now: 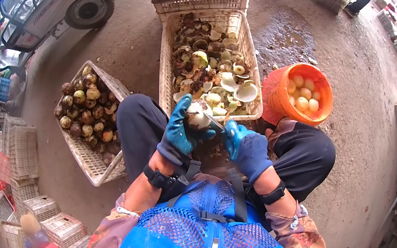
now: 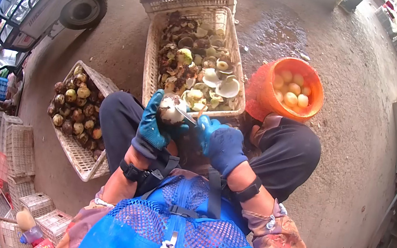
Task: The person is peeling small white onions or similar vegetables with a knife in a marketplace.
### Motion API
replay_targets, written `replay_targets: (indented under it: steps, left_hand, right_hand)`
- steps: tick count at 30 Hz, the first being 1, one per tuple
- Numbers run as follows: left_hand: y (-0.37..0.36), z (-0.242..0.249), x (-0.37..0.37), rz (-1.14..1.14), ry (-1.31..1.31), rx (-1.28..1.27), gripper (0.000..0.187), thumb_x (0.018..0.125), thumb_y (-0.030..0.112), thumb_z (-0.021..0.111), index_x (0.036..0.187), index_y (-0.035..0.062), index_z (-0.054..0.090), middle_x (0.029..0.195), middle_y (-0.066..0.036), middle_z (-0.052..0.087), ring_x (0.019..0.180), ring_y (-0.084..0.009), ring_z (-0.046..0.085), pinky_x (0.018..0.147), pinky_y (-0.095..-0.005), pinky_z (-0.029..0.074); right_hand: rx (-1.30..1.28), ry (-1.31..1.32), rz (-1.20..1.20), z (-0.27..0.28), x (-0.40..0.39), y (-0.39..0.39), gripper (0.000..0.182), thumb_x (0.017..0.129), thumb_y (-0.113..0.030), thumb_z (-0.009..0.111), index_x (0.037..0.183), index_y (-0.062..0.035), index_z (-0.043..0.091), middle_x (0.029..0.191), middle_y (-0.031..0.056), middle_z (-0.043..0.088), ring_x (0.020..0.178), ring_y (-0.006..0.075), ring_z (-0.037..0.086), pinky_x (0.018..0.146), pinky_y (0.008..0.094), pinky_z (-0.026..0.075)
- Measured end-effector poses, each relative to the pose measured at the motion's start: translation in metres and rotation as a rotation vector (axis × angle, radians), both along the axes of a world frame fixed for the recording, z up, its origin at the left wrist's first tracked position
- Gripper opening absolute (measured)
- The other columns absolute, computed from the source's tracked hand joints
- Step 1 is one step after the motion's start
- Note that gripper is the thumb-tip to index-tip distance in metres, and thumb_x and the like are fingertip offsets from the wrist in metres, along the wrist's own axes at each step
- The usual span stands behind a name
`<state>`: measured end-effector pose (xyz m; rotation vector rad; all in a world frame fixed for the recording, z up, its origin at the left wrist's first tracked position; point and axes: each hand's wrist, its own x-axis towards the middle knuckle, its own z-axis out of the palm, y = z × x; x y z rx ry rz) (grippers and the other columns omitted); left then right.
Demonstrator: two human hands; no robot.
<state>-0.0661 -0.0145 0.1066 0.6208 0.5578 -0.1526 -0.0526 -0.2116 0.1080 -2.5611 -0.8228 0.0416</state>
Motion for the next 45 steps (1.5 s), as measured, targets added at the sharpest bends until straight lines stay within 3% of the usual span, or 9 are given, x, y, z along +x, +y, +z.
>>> replay_targets:
  steps: [2,5,24,26,30,33,36,41,45]
  left_hand:
    - [-0.007,-0.002,-0.002,0.105,-0.068,0.176,0.031,0.093,0.04,0.062,0.112,0.0152,0.061,0.095,-0.006,0.067,0.082,-0.0231,0.067,0.061,-0.0405,0.059]
    - [-0.004,-0.016,0.002,0.112,0.088,0.008,0.033,0.092,0.039,0.064,0.112,0.0137,0.061,0.096,-0.007,0.067,0.083,-0.0252,0.067,0.062,-0.0419,0.058]
    - [-0.005,-0.065,0.038,0.082,-0.185,0.089,0.024,0.088,0.022,0.059,0.111,0.0133,0.056,0.092,-0.005,0.065,0.077,-0.0181,0.065,0.064,-0.0337,0.056]
    - [-0.015,-0.037,0.039,0.119,-0.098,0.131,0.027,0.097,0.042,0.056,0.097,0.0169,0.065,0.083,-0.001,0.068,0.072,-0.0178,0.065,0.059,-0.0342,0.055]
    - [-0.006,-0.052,0.039,0.098,-0.068,0.13,0.027,0.097,0.042,0.056,0.103,0.017,0.064,0.088,-0.003,0.068,0.074,-0.0183,0.066,0.059,-0.0321,0.055]
    - [-0.003,-0.044,0.038,0.094,-0.068,0.171,0.028,0.099,0.04,0.054,0.112,0.0171,0.062,0.092,-0.003,0.067,0.075,-0.018,0.066,0.06,-0.0311,0.056]
    - [0.004,-0.06,0.038,0.129,0.004,0.281,0.028,0.098,0.046,0.052,0.116,0.0252,0.06,0.092,-0.005,0.065,0.069,-0.0227,0.065,0.054,-0.0314,0.055]
    - [0.01,-0.075,0.044,0.088,-0.022,0.103,0.03,0.097,0.047,0.053,0.114,0.023,0.06,0.092,-0.004,0.066,0.07,-0.0196,0.065,0.053,-0.0316,0.054]
    - [-0.002,-0.083,0.044,0.134,-0.159,0.571,0.023,0.1,0.031,0.05,0.118,0.0189,0.056,0.096,-0.001,0.063,0.073,-0.0132,0.061,0.055,-0.0259,0.051]
  right_hand:
    - [-0.035,0.03,-0.04,0.007,-0.007,0.006,0.025,0.088,-0.02,0.063,0.11,-0.0127,0.055,0.088,0.0135,0.066,0.073,0.0341,0.066,0.058,0.0454,0.048]
    - [-0.197,0.049,-0.095,0.014,-0.007,0.012,0.021,0.089,-0.022,0.062,0.106,-0.0131,0.055,0.088,0.0138,0.065,0.074,0.0352,0.065,0.059,0.0473,0.049]
    - [0.46,0.448,-0.331,-0.036,0.01,0.036,0.021,0.092,-0.024,0.055,0.105,-0.0086,0.061,0.092,0.0218,0.069,0.087,0.0423,0.065,0.072,0.0516,0.05]
    - [0.614,0.575,-0.294,-0.049,0.013,0.039,0.021,0.092,-0.024,0.054,0.104,-0.008,0.061,0.092,0.0221,0.068,0.086,0.0421,0.065,0.071,0.0506,0.05]
    - [0.757,0.963,-0.287,-0.037,0.017,0.039,0.022,0.093,-0.025,0.053,0.103,-0.0068,0.061,0.088,0.0199,0.069,0.08,0.0401,0.067,0.068,0.0474,0.051]
    - [0.113,0.246,-0.227,-0.023,0.024,0.028,0.02,0.093,-0.028,0.056,0.103,-0.0119,0.062,0.081,0.0099,0.07,0.068,0.0282,0.068,0.053,0.0443,0.049]
    - [-0.152,-0.015,-0.244,-0.028,0.03,0.03,0.017,0.093,-0.028,0.056,0.101,-0.0131,0.058,0.08,0.0124,0.069,0.067,0.0303,0.067,0.052,0.0448,0.048]
    - [0.22,0.294,-0.313,-0.039,0.025,0.042,0.023,0.093,-0.027,0.056,0.106,-0.0073,0.056,0.08,0.0213,0.066,0.079,0.0378,0.068,0.062,0.0485,0.05]
    - [0.473,0.507,-0.395,-0.047,0.021,0.053,0.022,0.093,-0.025,0.056,0.105,-0.0082,0.062,0.087,0.0219,0.067,0.083,0.0403,0.066,0.068,0.0478,0.052]
